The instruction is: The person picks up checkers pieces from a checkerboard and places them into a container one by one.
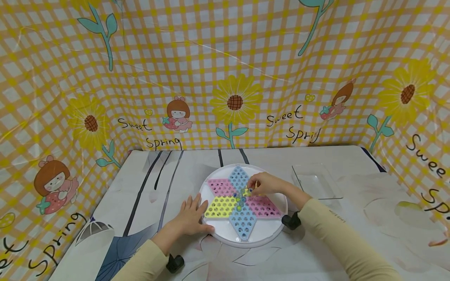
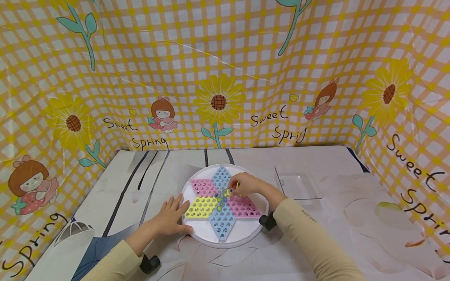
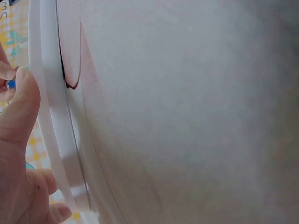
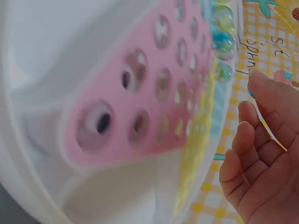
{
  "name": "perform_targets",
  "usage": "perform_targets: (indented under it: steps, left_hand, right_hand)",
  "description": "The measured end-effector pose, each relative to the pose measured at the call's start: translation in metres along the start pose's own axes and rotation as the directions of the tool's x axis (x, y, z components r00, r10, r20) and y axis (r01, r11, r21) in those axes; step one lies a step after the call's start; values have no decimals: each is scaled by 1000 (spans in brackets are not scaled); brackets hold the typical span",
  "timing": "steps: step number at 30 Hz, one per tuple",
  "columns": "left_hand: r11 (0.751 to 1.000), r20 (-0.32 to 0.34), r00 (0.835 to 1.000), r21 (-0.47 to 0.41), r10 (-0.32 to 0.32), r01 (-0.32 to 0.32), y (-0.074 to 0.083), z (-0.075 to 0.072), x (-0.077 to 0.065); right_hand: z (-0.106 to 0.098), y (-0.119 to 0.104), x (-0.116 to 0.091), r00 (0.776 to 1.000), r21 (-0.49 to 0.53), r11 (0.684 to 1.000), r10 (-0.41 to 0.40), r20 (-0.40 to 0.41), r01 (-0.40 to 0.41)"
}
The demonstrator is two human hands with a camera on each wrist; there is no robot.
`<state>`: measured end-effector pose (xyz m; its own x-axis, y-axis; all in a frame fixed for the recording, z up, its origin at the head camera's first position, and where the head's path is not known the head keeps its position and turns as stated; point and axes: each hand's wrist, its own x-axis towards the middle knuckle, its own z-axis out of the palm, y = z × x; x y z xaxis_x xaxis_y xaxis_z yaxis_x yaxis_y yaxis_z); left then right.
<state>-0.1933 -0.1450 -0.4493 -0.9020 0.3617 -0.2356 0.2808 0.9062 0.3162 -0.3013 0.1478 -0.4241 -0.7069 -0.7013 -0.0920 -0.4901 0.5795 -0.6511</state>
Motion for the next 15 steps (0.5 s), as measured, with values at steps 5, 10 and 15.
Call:
perform_targets:
  steps: [5,10,15]
  left_hand:
    - [1000,0,1000,1,-6,6,0,0,0]
    - [1000,0,1000,-4,-7,7,-1,2,1]
    - [1000,-6,1000,-8,-1,1,-2,3,2]
  right_hand:
    - [-12,-1,-4,1000,17,1000,-1,-17,1]
    - [-24,0,-11,999,22,999,25,-41,-24]
    - [-35,2,-18,997,18,999,38,-70,-37]
